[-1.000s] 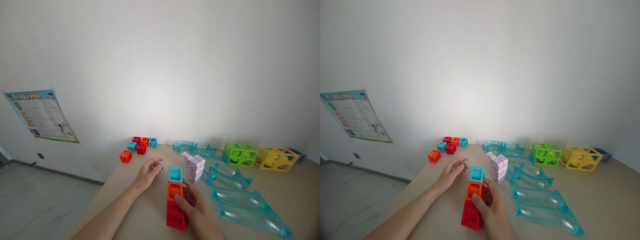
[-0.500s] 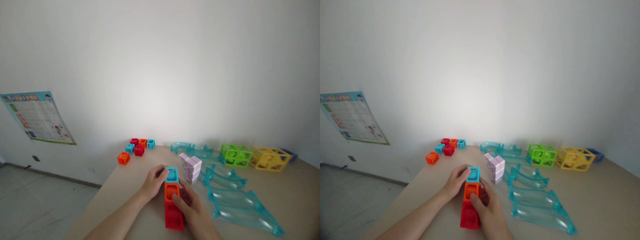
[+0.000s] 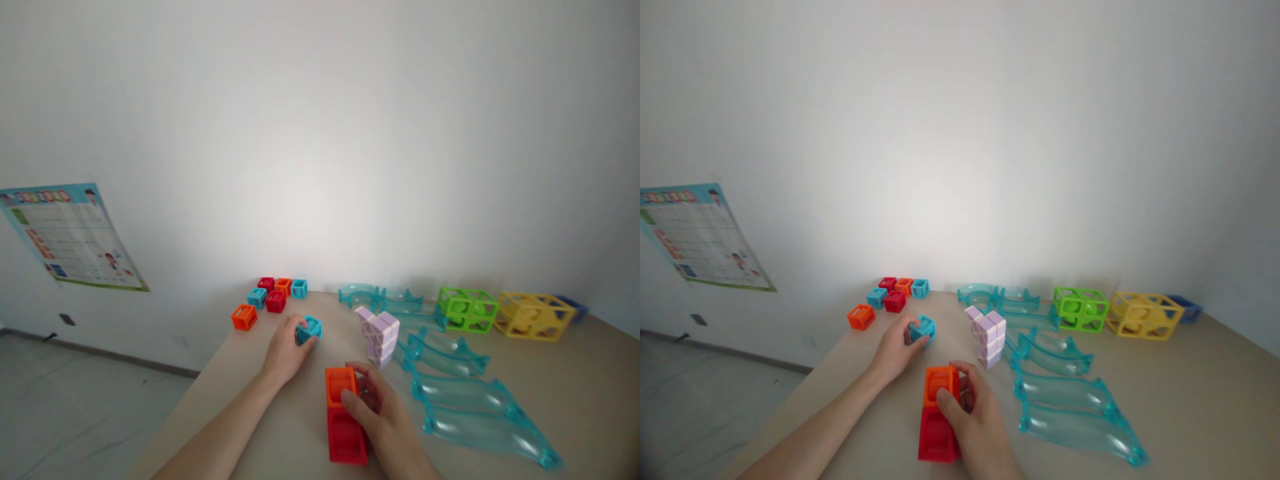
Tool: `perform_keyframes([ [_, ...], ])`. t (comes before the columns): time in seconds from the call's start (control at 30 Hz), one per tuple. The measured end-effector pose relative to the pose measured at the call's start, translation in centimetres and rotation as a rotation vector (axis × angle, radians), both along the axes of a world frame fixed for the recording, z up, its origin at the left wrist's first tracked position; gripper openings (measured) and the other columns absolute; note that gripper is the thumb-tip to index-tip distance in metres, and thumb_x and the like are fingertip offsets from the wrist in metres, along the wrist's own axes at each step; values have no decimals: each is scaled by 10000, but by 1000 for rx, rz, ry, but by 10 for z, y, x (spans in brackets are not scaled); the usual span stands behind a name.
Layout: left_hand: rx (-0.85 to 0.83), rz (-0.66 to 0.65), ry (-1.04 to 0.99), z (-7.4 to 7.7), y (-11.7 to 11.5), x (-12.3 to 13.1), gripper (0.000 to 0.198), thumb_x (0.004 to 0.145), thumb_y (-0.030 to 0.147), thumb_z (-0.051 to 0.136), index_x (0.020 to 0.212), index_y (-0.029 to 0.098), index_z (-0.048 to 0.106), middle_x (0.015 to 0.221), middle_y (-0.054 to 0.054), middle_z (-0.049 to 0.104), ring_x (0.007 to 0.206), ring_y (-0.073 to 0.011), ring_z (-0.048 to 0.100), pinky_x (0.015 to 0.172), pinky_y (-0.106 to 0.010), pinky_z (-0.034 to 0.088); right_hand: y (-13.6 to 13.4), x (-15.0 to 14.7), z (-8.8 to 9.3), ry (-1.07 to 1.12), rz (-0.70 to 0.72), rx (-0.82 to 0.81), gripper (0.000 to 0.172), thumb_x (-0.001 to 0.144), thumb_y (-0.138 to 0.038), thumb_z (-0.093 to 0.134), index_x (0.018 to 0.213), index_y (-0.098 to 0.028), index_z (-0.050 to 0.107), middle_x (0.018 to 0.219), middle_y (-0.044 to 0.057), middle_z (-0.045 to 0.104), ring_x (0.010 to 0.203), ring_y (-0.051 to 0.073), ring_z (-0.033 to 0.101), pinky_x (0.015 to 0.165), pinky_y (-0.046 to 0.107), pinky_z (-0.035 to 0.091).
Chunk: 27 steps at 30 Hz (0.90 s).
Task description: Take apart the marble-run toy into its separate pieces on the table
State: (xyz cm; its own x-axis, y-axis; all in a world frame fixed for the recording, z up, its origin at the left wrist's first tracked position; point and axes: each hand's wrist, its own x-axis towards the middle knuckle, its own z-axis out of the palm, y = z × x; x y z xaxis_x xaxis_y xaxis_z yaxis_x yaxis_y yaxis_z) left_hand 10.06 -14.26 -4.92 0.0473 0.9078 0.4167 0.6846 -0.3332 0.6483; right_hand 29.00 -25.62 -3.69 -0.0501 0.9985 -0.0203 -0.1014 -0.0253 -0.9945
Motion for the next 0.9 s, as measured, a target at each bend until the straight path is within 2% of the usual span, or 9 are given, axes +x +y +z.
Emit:
perform_keyframes([
  [0.13,-3,155,101,1,7,-10,288,779,330,640,1021,205,548,1011,-61,553,828,-188,576,753,-307,448,-1,-1,2,3,-1,-1,479,753,-461,689,1129,-188,576,936,62,689,825,235,650,687,317,519],
  [0.23,12,245,162,5,4,-15,349,773,329,653,1073,201,528,1015,-77,563,873,-212,591,767,-322,450,-1,-1,3,19,5,6,473,756,-468,689,1119,-187,575,916,55,688,803,225,650,677,309,518],
  [0.4,-5,113,217,3,2,-19,336,798,259,609,1130,227,575,760,-3,607,727,-185,597,694,-292,449,0,-1,2,17,10,11,474,739,-482,703,1096,-192,588,912,56,695,827,237,659,695,316,525],
  [0.5,0,71,153,-2,11,-21,379,794,242,596,1173,216,604,885,-33,667,785,-188,619,735,-296,472,0,-2,3,25,7,9,471,730,-486,710,1083,-195,597,904,54,701,817,235,664,687,314,527],
  [0.63,-8,58,130,-7,23,-22,483,804,256,568,1283,191,563,1048,-75,686,893,-210,632,821,-316,485,0,-2,3,55,22,8,465,730,-473,715,1081,-191,598,898,62,707,795,231,662,676,313,526],
  [0.8,-51,67,242,-6,30,-20,636,825,349,539,1415,144,415,1175,-129,645,1049,-248,591,915,-336,446,0,-1,-2,40,8,2,484,710,-474,728,1083,-190,609,903,67,701,797,238,657,674,318,523],
  [0.9,-73,121,372,-4,31,-14,651,856,363,479,1447,125,343,1156,-168,637,1103,-285,555,922,-364,422,1,-2,-2,36,18,3,463,723,-471,718,1080,-196,609,879,54,688,790,233,651,671,315,519],
])
